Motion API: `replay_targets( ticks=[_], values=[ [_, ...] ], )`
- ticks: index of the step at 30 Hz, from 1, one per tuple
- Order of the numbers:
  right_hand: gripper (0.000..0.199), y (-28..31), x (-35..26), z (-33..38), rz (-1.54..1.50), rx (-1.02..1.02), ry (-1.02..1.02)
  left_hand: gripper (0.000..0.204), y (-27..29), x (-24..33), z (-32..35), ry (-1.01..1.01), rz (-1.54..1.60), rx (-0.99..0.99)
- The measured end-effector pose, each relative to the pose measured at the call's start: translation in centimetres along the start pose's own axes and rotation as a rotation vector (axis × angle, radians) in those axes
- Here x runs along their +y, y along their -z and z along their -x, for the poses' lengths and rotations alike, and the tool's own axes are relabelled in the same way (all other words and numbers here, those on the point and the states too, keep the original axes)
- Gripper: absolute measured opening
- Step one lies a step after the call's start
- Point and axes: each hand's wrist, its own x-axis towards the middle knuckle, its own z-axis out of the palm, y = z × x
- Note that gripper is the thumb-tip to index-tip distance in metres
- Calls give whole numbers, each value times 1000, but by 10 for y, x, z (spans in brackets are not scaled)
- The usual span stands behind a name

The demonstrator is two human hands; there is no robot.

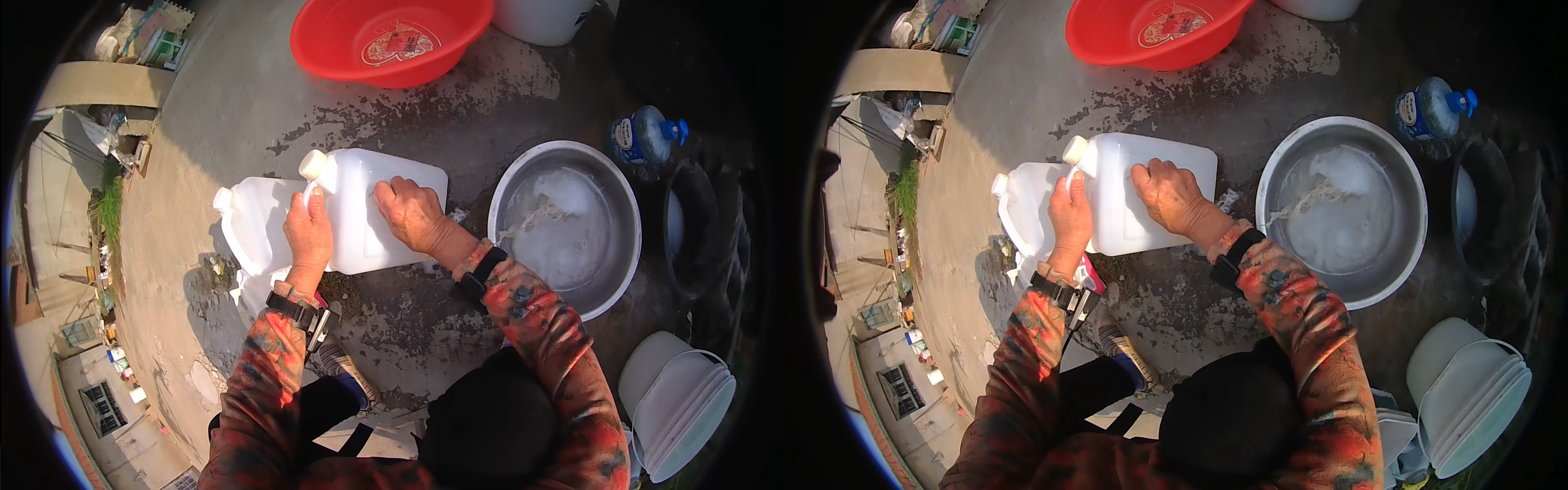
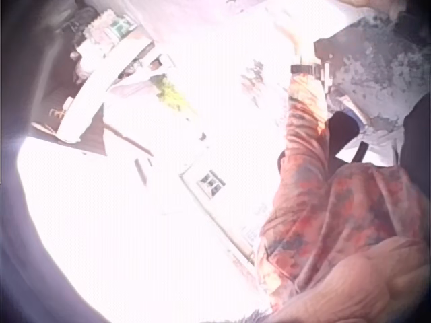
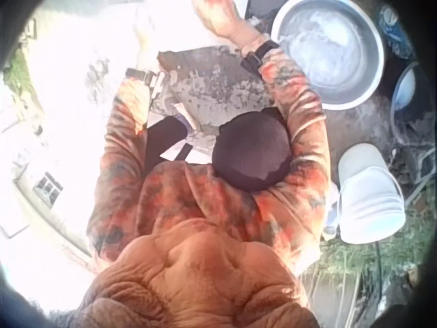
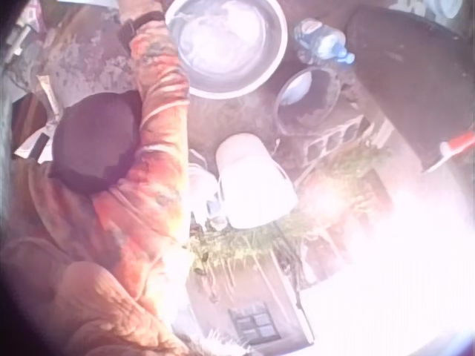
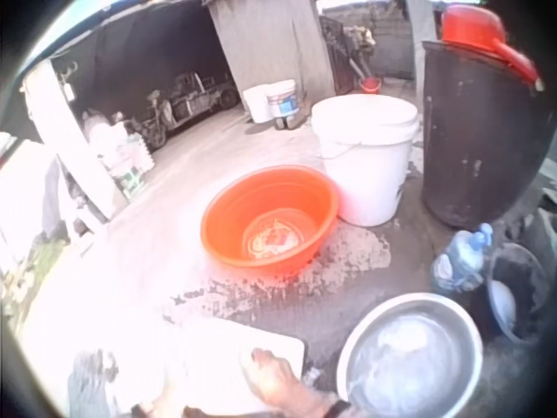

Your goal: The person scrubs the inside of a white plastic jerrycan with a cloth, rinses it with water from a metal bowl, and repeats the process on a second jerrycan. The person also uses a red scoop to add water to the bowl and pours water from the jerrycan into the bowl.

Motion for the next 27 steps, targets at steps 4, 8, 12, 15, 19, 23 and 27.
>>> replay_targets(
  ticks=[4,8,12,15,19,23,27],
  values=[
    [19,6,3,2,-62,-135,70,36,-2,2,-7,-16,-12,42],
    [16,7,-5,10,-117,-237,208,37,-1,0,-5,-13,15,20],
    [20,12,14,-13,-19,-29,-156,38,-1,0,-5,-41,1,25],
    [19,15,-9,2,-125,-307,30,37,-2,0,-8,-15,9,31],
    [15,11,-6,4,-114,-124,36,36,-2,-1,0,-13,36,-7],
    [12,-20,58,-10,-28,42,-193,35,-2,-4,-3,-52,28,25],
    [20,-25,66,40,-134,-3,-356,35,-3,-7,-9,-53,11,34]
  ],
)
